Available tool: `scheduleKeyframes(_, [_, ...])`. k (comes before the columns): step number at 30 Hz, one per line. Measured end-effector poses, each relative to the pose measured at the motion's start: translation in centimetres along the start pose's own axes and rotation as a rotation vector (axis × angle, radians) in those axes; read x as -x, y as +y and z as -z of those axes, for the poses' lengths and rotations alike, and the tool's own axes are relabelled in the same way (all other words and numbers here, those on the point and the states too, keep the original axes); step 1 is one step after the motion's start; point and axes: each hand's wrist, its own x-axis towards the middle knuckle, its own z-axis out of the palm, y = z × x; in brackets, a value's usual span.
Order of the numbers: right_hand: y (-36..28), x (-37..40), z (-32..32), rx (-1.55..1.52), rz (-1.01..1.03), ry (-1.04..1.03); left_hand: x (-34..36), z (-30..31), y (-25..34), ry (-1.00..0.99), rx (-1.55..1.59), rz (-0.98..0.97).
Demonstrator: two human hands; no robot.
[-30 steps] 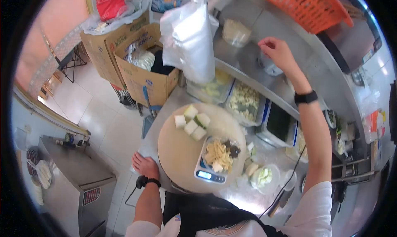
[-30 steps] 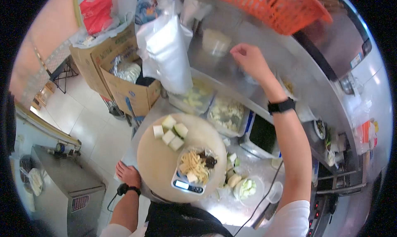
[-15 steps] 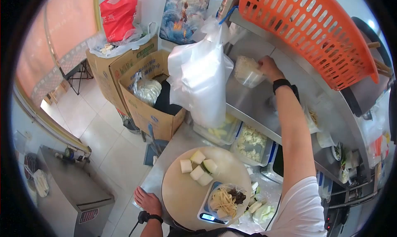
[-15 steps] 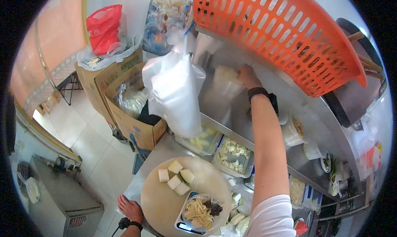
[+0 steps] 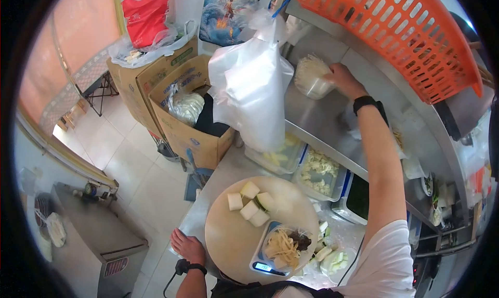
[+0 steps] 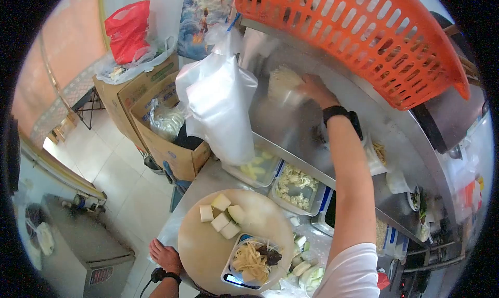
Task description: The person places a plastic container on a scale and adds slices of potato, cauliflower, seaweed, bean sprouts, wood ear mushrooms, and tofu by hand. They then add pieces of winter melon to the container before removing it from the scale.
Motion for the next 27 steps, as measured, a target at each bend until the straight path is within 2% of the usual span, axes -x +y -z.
scheduleKeyframes(2, [0.5,0.0,0.2,-0.084,-0.026,-0.041,0.1,-0.3,-0.1,0.013,0.022,-0.005])
scheduleKeyframes(5, [2.5,-0.8,-0.2,-0.114,-0.054,0.05,0.1,0.1,0.1,0.035,0.04,-0.014])
scheduleKeyframes(6, [5.2,-2.2,-1.5,-0.219,-0.034,0.138,0.1,0.0,0.1,0.032,0.038,-0.015])
scheduleKeyframes(8, [5.1,-1.9,-1.0,-0.324,-0.019,0.225,0.1,-0.4,-0.1,0.043,0.02,-0.02])
scheduleKeyframes(10, [0.4,0.7,3.0,-0.726,-0.359,0.106,0.2,-0.1,-0.1,0.037,0.015,-0.021])
scheduleKeyframes(11, [0.4,0.9,3.4,-0.726,-0.361,0.103,0.1,0.0,0.1,0.038,0.015,-0.02])
scheduleKeyframes(13, [0.7,1.4,4.0,-0.946,-0.157,0.249,-0.1,-0.2,0.0,0.043,0.017,-0.026])
scheduleKeyframes(14, [0.9,1.6,4.3,-0.945,-0.165,0.239,0.1,-0.2,-0.1,0.05,0.023,-0.029])
scheduleKeyframes(16, [1.2,1.9,5.0,-1.286,-0.182,0.172,0.2,0.4,0.0,0.045,0.017,-0.036])
scheduleKeyframes(20, [3.6,0.9,5.2,-1.488,-0.146,0.244,0.0,0.1,0.3,0.045,0.034,-0.03])
scheduleKeyframes(22, [4.2,2.0,5.0,-1.401,-0.046,0.038,0.1,0.2,-0.1,0.012,0.057,-0.026])
scheduleKeyframes(23, [3.7,2.9,5.2,-1.534,-0.002,-0.044,0.1,0.0,-0.2,-0.013,0.075,-0.012])
scheduleKeyframes(24, [3.4,3.8,5.4,-1.673,0.027,-0.135,0.0,-1.0,-1.1,0.01,0.101,-0.084])
scheduleKeyframes(26, [2.6,6.4,5.5,-1.966,-0.298,-0.259,-0.2,-0.2,-1.2,-0.027,0.105,-0.134])
scheduleKeyframes(27, [1.7,8.1,4.9,-1.776,-0.225,-0.291,0.0,-1.3,-1.3,0.057,0.058,-0.126])
